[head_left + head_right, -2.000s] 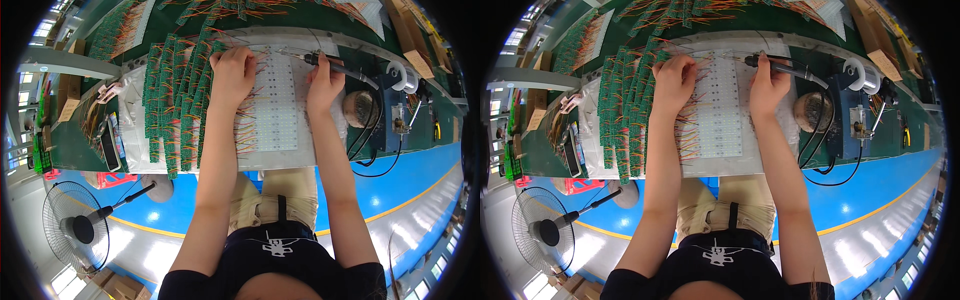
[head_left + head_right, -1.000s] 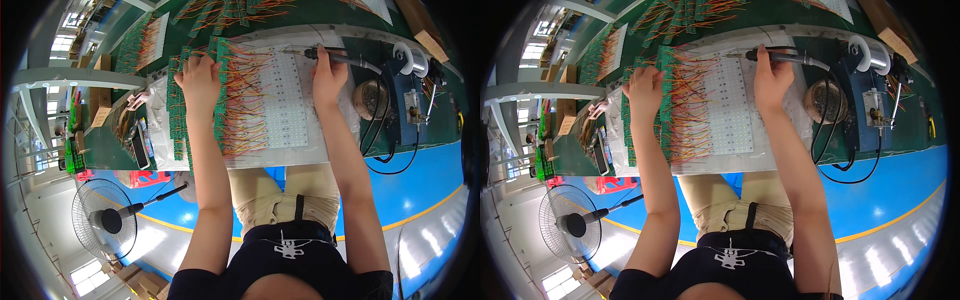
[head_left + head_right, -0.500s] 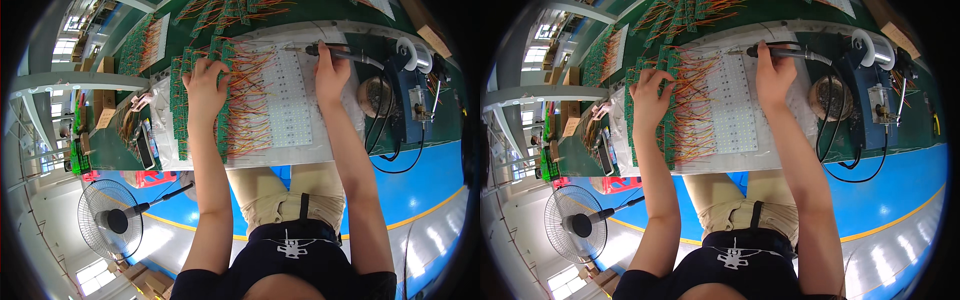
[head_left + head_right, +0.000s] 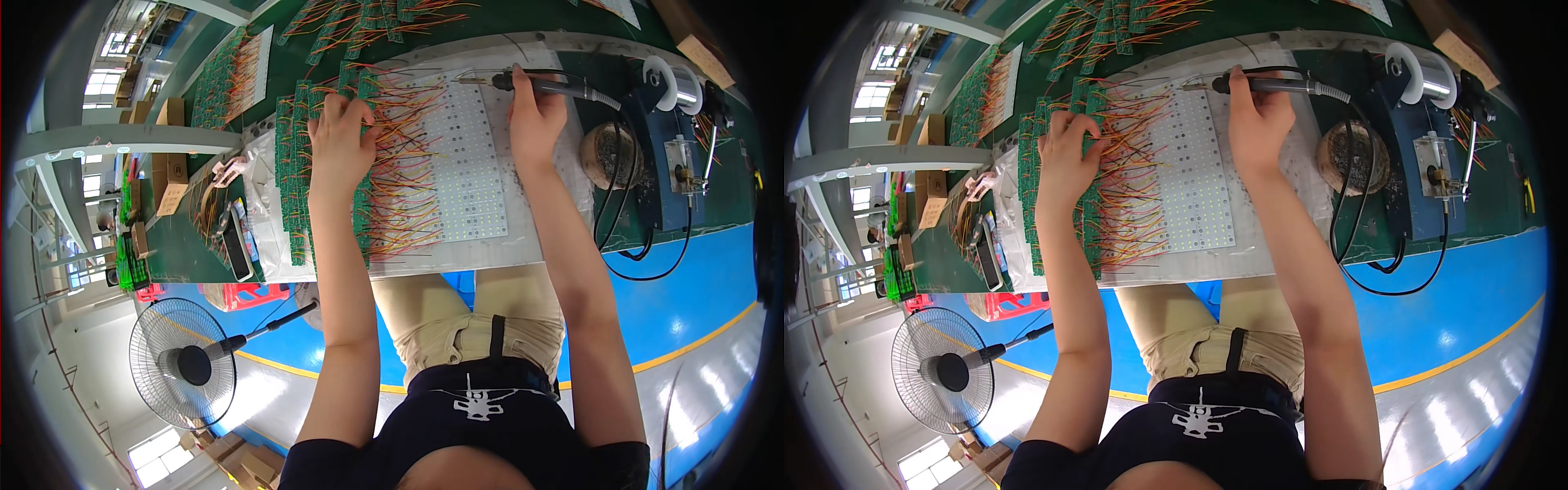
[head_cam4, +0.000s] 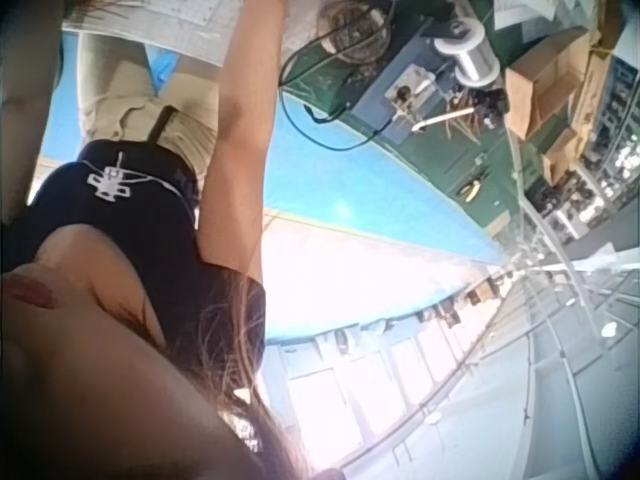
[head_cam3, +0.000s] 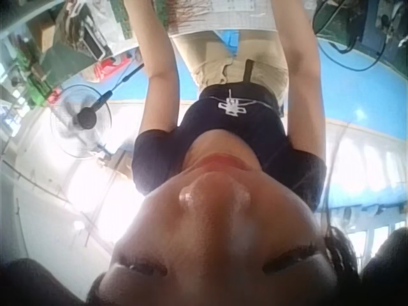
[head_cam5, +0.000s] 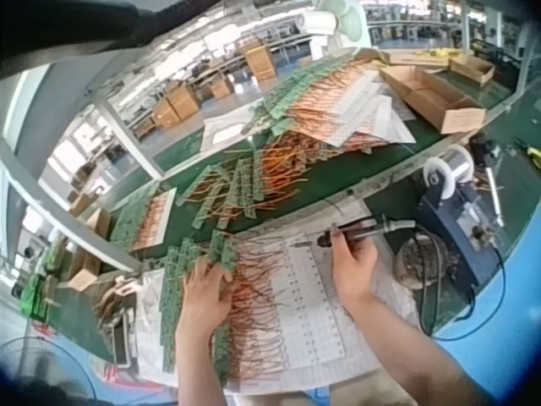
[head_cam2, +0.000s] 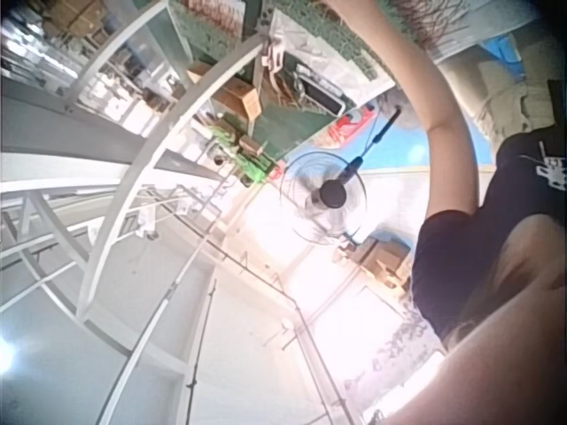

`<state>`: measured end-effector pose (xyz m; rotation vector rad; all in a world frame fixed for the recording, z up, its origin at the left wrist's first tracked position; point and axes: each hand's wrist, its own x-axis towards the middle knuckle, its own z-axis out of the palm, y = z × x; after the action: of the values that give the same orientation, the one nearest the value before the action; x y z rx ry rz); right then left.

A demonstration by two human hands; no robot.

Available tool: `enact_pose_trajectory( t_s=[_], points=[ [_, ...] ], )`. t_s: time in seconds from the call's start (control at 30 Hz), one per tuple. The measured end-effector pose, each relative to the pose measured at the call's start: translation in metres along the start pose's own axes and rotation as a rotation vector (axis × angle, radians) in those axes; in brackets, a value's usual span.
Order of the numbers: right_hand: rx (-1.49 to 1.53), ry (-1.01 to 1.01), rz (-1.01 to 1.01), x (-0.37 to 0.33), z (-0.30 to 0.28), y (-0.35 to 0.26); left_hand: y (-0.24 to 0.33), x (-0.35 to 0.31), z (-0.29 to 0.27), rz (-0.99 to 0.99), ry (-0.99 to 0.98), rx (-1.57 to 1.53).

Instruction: The person solders wires from circuit board strips onto an LED panel using a soldering iron.

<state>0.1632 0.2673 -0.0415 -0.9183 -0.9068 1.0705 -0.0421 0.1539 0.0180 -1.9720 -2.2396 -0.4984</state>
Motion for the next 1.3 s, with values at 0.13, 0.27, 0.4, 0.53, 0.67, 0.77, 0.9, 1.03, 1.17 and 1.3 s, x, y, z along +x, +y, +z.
enact_pose_trajectory(
  t_s=[0.13,0.27,0.4,0.53,0.67,0.77,0.9,1.03,1.17,1.3],
  points=[
    [-0.030,0.008,0.006,0.001,-0.001,0.000,0.004,0.004,0.006,0.057,0.018,-0.033],
    [-0.012,0.019,0.007,0.001,0.000,0.001,0.016,0.008,0.008,0.052,-0.004,-0.107],
    [-0.042,0.024,0.060,0.000,-0.001,-0.003,0.032,0.015,0.016,0.119,0.051,-0.174],
    [-0.031,0.034,0.107,0.000,-0.001,-0.004,0.040,0.020,0.028,0.105,0.026,-0.236],
    [-0.030,0.033,0.117,-0.001,0.000,-0.003,0.041,0.021,0.037,0.018,-0.003,-0.303],
    [-0.033,0.027,0.120,0.000,0.000,-0.002,0.043,0.023,0.034,-0.021,-0.023,-0.307],
    [-0.025,0.019,0.029,0.001,0.001,-0.002,0.047,0.023,0.036,-0.047,-0.011,-0.318],
    [-0.033,-0.005,0.016,0.001,0.000,-0.003,0.042,0.021,0.044,-0.014,0.064,-0.363],
    [-0.033,-0.021,0.006,0.000,0.000,-0.002,0.041,0.021,0.050,-0.003,0.138,-0.344],
    [-0.029,-0.025,-0.012,-0.001,0.000,-0.003,0.043,0.023,0.055,-0.023,0.193,-0.269]
  ],
)
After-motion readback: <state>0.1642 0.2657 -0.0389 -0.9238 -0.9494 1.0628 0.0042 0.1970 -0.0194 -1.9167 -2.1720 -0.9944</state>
